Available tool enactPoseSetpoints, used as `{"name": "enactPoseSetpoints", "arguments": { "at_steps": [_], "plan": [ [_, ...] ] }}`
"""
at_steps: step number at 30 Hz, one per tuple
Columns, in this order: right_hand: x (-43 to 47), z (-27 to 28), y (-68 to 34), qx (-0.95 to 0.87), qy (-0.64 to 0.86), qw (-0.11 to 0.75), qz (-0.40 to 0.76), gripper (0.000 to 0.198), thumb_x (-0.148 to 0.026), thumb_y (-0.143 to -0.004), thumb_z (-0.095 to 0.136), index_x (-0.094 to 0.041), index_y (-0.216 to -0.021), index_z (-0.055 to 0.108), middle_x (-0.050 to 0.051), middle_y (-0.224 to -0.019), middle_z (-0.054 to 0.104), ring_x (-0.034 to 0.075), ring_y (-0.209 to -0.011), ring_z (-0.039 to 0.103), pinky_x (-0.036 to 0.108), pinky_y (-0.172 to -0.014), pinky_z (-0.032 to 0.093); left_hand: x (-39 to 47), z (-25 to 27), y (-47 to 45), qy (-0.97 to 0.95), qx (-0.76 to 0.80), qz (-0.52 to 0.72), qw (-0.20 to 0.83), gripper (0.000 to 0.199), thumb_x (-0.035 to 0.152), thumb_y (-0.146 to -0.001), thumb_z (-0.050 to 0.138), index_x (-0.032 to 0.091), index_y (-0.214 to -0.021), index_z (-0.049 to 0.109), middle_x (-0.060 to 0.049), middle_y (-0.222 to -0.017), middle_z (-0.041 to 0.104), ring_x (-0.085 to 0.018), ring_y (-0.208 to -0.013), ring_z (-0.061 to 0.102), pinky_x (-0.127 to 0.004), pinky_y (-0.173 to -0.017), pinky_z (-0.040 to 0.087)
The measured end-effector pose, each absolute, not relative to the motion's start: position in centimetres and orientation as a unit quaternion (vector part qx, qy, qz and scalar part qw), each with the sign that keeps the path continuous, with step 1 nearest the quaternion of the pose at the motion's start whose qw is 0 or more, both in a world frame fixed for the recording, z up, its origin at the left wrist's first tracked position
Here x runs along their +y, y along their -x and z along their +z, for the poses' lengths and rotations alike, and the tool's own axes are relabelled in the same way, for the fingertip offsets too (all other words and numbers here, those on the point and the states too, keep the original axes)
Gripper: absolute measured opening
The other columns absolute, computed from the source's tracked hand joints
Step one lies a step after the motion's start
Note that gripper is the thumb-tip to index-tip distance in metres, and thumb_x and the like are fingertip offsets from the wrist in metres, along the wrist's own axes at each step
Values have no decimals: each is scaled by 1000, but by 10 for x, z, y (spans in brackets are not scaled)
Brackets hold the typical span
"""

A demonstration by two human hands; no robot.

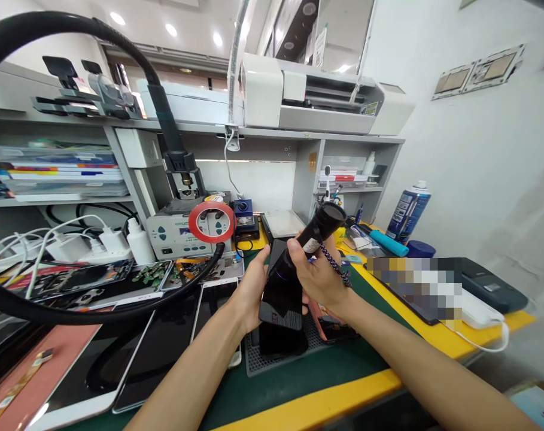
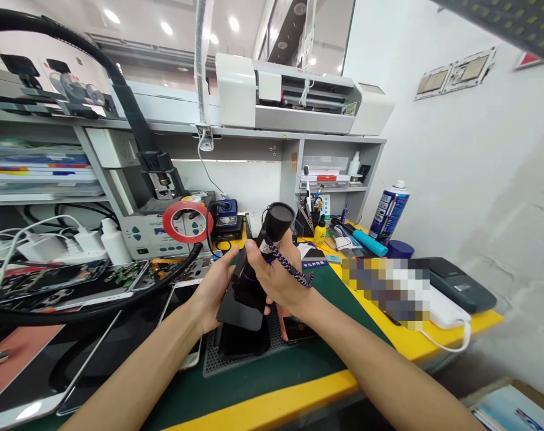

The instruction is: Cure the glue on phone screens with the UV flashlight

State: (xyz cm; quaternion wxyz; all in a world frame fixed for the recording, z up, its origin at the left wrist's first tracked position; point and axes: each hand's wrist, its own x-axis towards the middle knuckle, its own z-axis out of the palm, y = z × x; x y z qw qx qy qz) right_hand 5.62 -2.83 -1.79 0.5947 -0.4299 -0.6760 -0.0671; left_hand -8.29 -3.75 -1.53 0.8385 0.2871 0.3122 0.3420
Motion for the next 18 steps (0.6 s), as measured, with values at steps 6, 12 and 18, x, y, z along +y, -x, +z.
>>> {"name": "enactPoseSetpoints", "arguments": {
  "at_steps": [6,12,18],
  "plan": [
    [-23,-19,-61,-659,435,613,-8,35,-53,-92,54,-21,-103,60,7,-106,64,22,-101,61,36,-89,48,-41,-8,81,-290,330,333,835,65,65,-95,34,12,-103,70,-12,-79,75,-26,-69,73,-36,-64,58],
    [-13,-5,-67,-557,466,685,59,44,-62,-88,56,-19,-98,60,4,-88,65,20,-83,62,31,-73,49,-36,-16,86,-309,302,326,841,61,61,-94,35,10,-104,69,-14,-78,75,-27,-66,73,-38,-62,59],
    [4,10,-82,-483,461,734,124,45,-62,-89,53,-18,-96,59,2,-81,64,17,-71,60,28,-65,47,-29,-25,92,-325,300,349,826,52,52,-96,40,10,-109,66,-13,-83,75,-26,-69,74,-38,-64,61]
  ]
}}
